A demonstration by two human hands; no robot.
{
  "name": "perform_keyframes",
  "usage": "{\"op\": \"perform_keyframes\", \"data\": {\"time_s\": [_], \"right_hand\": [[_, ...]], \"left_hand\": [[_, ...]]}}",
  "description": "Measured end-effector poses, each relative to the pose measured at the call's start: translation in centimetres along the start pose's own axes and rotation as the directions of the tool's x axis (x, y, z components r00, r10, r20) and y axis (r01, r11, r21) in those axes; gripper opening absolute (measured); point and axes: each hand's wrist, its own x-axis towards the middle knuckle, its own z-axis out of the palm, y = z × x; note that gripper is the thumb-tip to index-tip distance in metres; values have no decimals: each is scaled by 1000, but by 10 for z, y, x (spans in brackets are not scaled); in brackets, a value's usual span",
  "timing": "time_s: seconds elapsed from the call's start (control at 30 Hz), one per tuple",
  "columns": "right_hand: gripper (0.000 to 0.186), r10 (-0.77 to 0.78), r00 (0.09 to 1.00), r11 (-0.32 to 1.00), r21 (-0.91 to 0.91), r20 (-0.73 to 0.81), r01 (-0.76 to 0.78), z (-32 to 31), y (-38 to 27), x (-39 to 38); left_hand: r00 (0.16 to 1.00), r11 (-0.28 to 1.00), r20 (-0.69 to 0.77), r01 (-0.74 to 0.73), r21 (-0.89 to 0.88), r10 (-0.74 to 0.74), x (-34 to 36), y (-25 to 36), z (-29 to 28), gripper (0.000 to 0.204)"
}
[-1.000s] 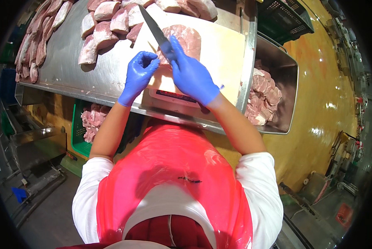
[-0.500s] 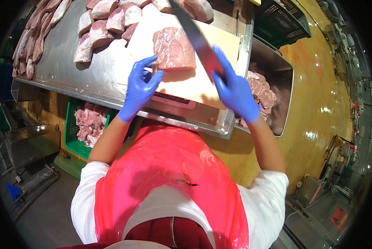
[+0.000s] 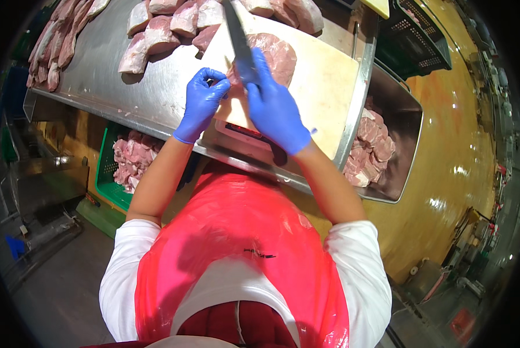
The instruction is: The person cuts large pieces of raw meat into smaller portions using a knife on a cutting board. They trim fat and place the cut pieces into a green basket. The person occasionally sharpens the knife with a honing steel.
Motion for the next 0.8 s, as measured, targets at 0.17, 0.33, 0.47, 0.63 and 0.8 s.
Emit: {"op": "perform_keyframes", "data": {"time_s": [0.17, 0.33, 0.47, 0.63, 0.8], "right_hand": [[74, 104, 971, 900, -436, 215, 1, -14, -44, -29], [79, 202, 927, 828, -560, 315, 10, -34, -44, -73], [83, -180, 967, 827, -505, 178, 247, 7, -9, -19], [84, -23, 965, 798, -577, 261, 175, -43, 18, -94], [67, 164, 942, 640, -758, 294, 125, -148, 46, -177]], "left_hand": [[992, 989, -54, -109, 101, 115, 12, -4, 0, 15], [990, 989, -15, -138, 54, 139, 3, 0, 0, 19], [972, 971, 54, -233, 54, 230, -2, 3, 9, 22], [974, 984, -137, -180, 13, 180, 6, -2, -44, 22], [960, 949, -233, -83, 303, 158, -47, 1, -200, 16]]}}
